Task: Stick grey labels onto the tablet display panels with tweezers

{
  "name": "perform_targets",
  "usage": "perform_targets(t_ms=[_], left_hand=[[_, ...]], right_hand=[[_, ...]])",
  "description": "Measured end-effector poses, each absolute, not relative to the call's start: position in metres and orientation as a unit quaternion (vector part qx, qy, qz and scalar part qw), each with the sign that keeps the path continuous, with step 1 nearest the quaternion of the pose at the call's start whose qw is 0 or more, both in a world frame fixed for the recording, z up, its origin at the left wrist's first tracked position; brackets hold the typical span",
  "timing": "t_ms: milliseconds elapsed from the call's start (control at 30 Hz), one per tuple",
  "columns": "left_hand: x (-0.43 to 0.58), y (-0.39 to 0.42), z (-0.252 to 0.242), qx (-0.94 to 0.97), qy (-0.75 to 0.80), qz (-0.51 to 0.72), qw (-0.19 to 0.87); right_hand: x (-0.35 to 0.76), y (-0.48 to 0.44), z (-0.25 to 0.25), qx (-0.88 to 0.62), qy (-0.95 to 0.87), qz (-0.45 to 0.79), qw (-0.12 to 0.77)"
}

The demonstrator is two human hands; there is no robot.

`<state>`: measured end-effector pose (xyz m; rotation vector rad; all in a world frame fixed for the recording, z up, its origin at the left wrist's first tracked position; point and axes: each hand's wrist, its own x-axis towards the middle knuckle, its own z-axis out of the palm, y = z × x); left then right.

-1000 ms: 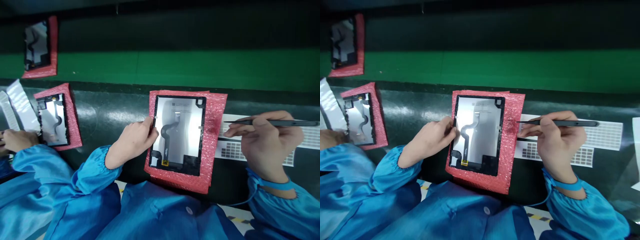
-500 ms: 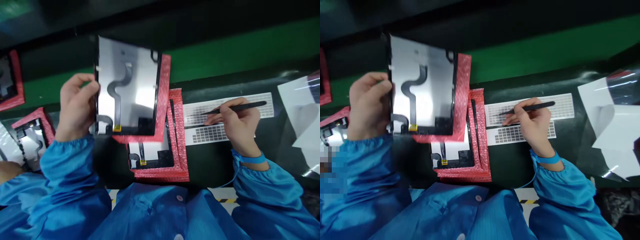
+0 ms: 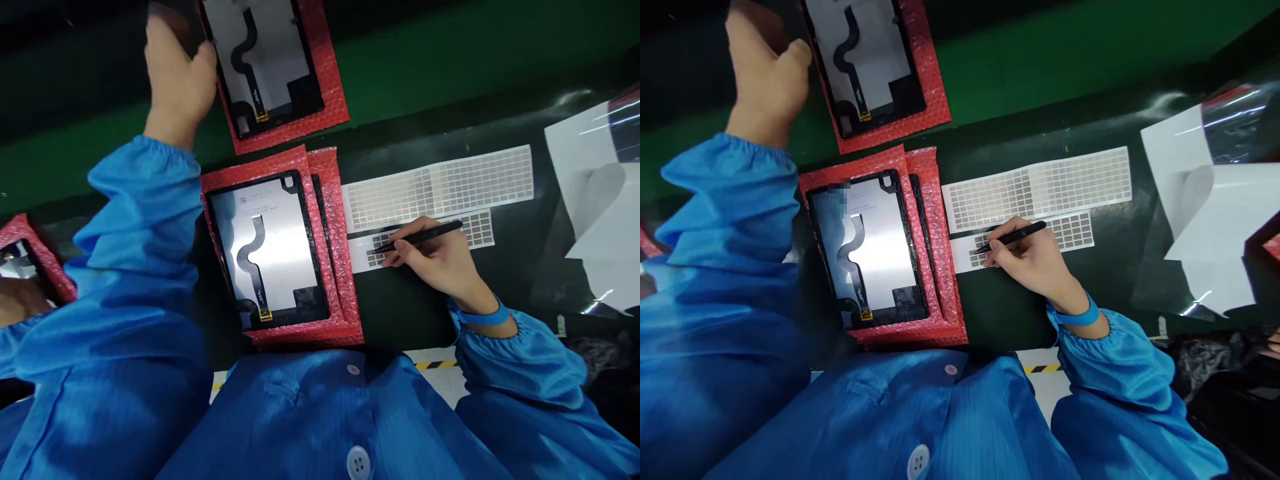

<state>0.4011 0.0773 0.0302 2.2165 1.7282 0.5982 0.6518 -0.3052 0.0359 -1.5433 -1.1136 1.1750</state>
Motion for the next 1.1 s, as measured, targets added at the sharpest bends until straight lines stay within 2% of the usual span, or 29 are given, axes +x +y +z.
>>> perform_targets(t_ms=[67, 133, 233, 333, 433, 867, 1100], left_hand=[[0.396, 0.021, 0.052, 0.792, 0.570, 0.191, 0.111], [0.394, -0.054, 0.072, 0.900, 0.386, 0.153, 0.132], [0.397, -0.163, 0.086, 0.965, 0.137, 0.113, 0.195], [0.403, -0.223, 0.080, 0.981, 0.077, 0.000, 0.177], [0.406, -0.236, 0.069, 0.983, 0.080, -0.038, 0.159], [0.407, -0.235, 0.063, 0.986, 0.087, -0.023, 0.142], [0.388, -0.244, 0.086, 0.986, 0.099, 0.081, 0.105]], right_hand=[[0.651, -0.304, 0.033, -0.620, -0.443, 0.470, 0.445], [0.651, -0.304, 0.032, -0.624, -0.431, 0.472, 0.450], [0.652, -0.304, 0.030, -0.629, -0.421, 0.471, 0.453], [0.653, -0.305, 0.030, -0.631, -0.426, 0.465, 0.452], [0.652, -0.304, 0.032, -0.632, -0.430, 0.463, 0.449], [0.657, -0.301, 0.040, -0.622, -0.392, 0.495, 0.463], [0.640, -0.280, 0.053, -0.569, -0.423, 0.459, 0.536]])
